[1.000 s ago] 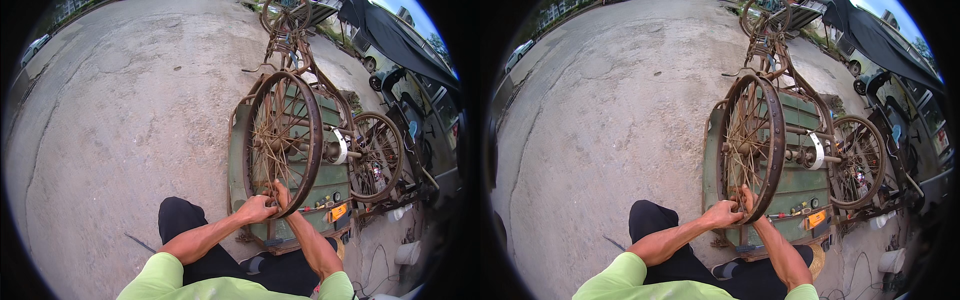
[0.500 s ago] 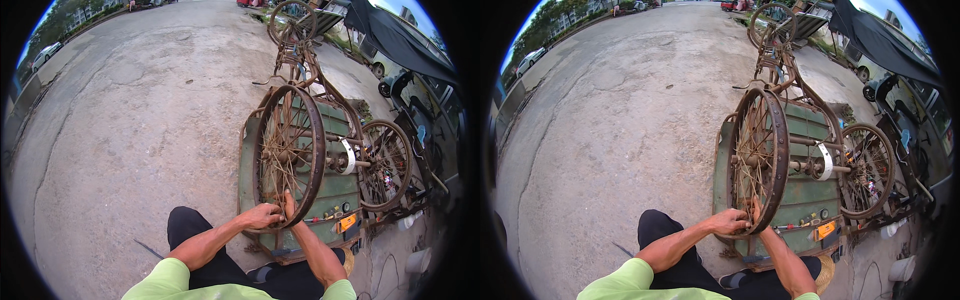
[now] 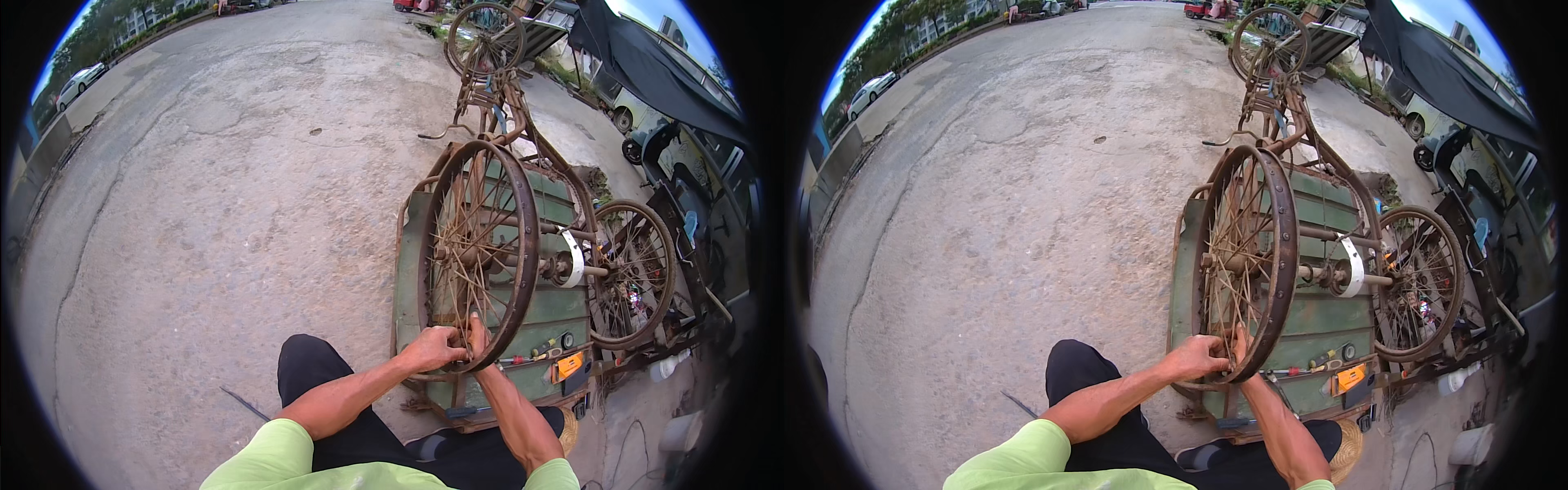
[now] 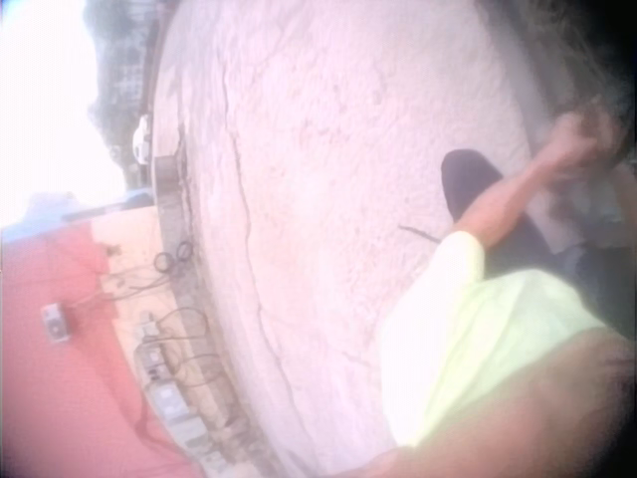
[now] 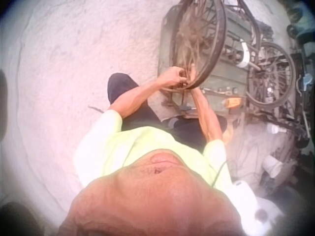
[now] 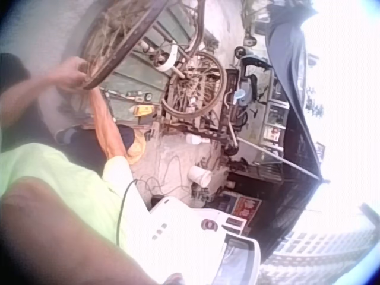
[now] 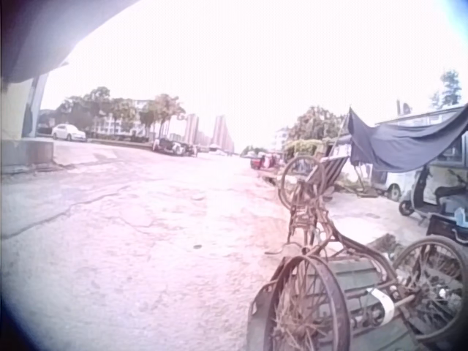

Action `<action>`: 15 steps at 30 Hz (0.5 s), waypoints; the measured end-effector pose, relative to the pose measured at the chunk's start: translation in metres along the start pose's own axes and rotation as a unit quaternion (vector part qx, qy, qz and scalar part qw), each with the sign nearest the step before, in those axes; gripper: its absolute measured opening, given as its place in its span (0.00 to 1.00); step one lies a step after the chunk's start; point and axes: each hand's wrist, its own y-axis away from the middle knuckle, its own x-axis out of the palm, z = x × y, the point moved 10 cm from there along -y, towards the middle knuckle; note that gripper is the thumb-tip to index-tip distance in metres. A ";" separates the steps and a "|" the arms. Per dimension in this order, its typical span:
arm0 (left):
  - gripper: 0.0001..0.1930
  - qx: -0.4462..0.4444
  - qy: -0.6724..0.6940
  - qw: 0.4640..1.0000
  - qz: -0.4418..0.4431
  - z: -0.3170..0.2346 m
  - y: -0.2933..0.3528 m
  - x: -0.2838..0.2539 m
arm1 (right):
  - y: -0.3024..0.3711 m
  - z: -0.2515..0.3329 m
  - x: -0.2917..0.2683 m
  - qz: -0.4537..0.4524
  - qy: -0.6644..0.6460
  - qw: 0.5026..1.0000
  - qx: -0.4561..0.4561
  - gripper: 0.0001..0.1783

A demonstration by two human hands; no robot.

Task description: The person sits on the ground and uses a wrench to tighten the spokes of a bicycle wheel. They rotate the wheel and adjust multiple spokes in sequence.

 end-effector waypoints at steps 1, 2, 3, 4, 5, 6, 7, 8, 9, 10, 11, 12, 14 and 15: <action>0.22 -0.005 -0.026 1.000 -0.013 0.002 0.000 -0.004 | 0.012 0.015 0.004 -0.013 0.033 0.999 -0.023 0.33; 0.23 -0.008 -0.039 0.999 -0.023 0.004 0.000 -0.004 | 0.011 0.013 -0.006 -0.006 0.148 0.987 -0.054 0.32; 0.24 -0.010 -0.051 0.998 -0.032 0.005 0.001 -0.002 | 0.008 0.009 -0.025 0.001 0.261 0.961 -0.086 0.32; 0.25 -0.014 -0.064 0.997 -0.043 0.007 0.002 -0.003 | 0.010 0.014 -0.030 0.009 0.371 0.922 -0.116 0.31; 0.25 -0.015 -0.073 0.996 -0.052 0.008 0.003 -0.004 | 0.009 0.008 -0.035 0.046 0.404 0.909 -0.086 0.31; 0.25 -0.018 -0.080 0.995 -0.062 0.011 0.005 -0.006 | 0.019 0.015 -0.030 0.085 0.437 0.894 -0.055 0.31; 0.25 -0.018 -0.087 0.994 -0.070 0.013 0.006 -0.006 | 0.029 0.021 -0.026 0.120 0.470 0.874 -0.024 0.31; 0.24 -0.017 -0.094 0.993 -0.074 0.016 0.005 -0.005 | 0.034 0.025 -0.021 0.144 0.459 0.877 -0.006 0.31; 0.24 -0.015 -0.103 0.991 -0.079 0.017 0.003 -0.007 | 0.037 0.028 -0.016 0.167 0.446 0.879 0.009 0.31; 0.24 -0.013 -0.112 0.990 -0.084 0.018 0.002 -0.008 | 0.041 0.033 -0.011 0.190 0.433 0.881 0.024 0.32; 0.24 -0.002 -0.095 0.993 -0.073 0.018 0.001 -0.005 | 0.043 0.035 -0.010 0.203 0.471 0.857 0.051 0.33; 0.24 0.009 -0.078 0.995 -0.062 0.015 0.000 -0.004 | 0.046 0.042 -0.005 0.216 0.465 0.857 0.052 0.33; 0.24 0.010 -0.032 0.999 -0.031 0.013 -0.002 -0.002 | 0.054 0.053 0.005 0.243 0.454 0.856 0.054 0.32; 0.24 0.000 -0.005 1.000 -0.010 0.013 -0.002 -0.001 | 0.055 0.056 0.006 0.238 0.464 0.852 0.040 0.32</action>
